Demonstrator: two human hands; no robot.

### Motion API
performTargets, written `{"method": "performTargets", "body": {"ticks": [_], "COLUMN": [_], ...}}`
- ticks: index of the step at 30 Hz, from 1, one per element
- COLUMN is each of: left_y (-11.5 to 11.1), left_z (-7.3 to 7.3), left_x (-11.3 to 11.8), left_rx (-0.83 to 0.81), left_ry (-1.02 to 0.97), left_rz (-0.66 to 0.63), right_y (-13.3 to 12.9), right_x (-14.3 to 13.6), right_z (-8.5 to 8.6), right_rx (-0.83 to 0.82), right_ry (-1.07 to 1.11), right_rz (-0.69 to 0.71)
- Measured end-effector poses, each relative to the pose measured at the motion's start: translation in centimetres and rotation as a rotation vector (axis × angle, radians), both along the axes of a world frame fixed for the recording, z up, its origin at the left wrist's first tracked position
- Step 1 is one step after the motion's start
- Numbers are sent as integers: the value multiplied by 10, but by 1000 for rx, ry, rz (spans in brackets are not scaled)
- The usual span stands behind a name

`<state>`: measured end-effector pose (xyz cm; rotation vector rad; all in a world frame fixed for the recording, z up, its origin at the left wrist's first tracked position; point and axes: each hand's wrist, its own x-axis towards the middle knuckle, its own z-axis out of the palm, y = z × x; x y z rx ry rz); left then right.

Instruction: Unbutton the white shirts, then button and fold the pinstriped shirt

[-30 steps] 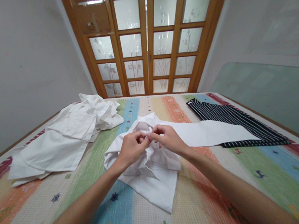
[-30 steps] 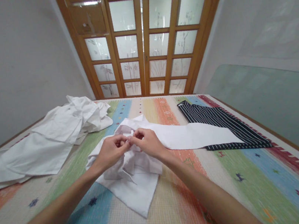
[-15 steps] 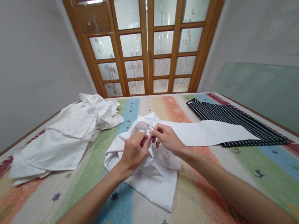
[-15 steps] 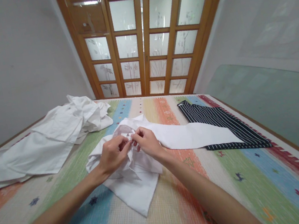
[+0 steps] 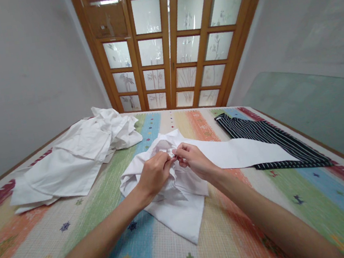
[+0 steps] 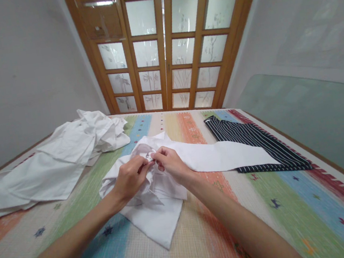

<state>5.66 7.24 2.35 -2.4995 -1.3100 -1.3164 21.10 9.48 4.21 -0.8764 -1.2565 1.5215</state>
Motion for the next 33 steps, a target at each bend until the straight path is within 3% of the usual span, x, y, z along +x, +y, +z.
{"method": "performTargets", "body": {"ticks": [6, 11, 25, 33], "left_y": [-2, -3, -3, 1], "left_z": [10, 13, 12, 4], "left_x": [2, 4, 4, 6], "left_rx": [-220, -366, -403, -462], "left_ry": [-217, -351, -484, -612], "left_rz": [10, -68, -131, -154], "right_y": [-2, -2, -2, -1], "right_x": [0, -2, -3, -5], "right_z": [3, 2, 0, -5], "right_rx": [24, 38, 30, -12], "right_ry": [15, 17, 59, 83], "right_rz": [-10, -29, -49, -78]}}
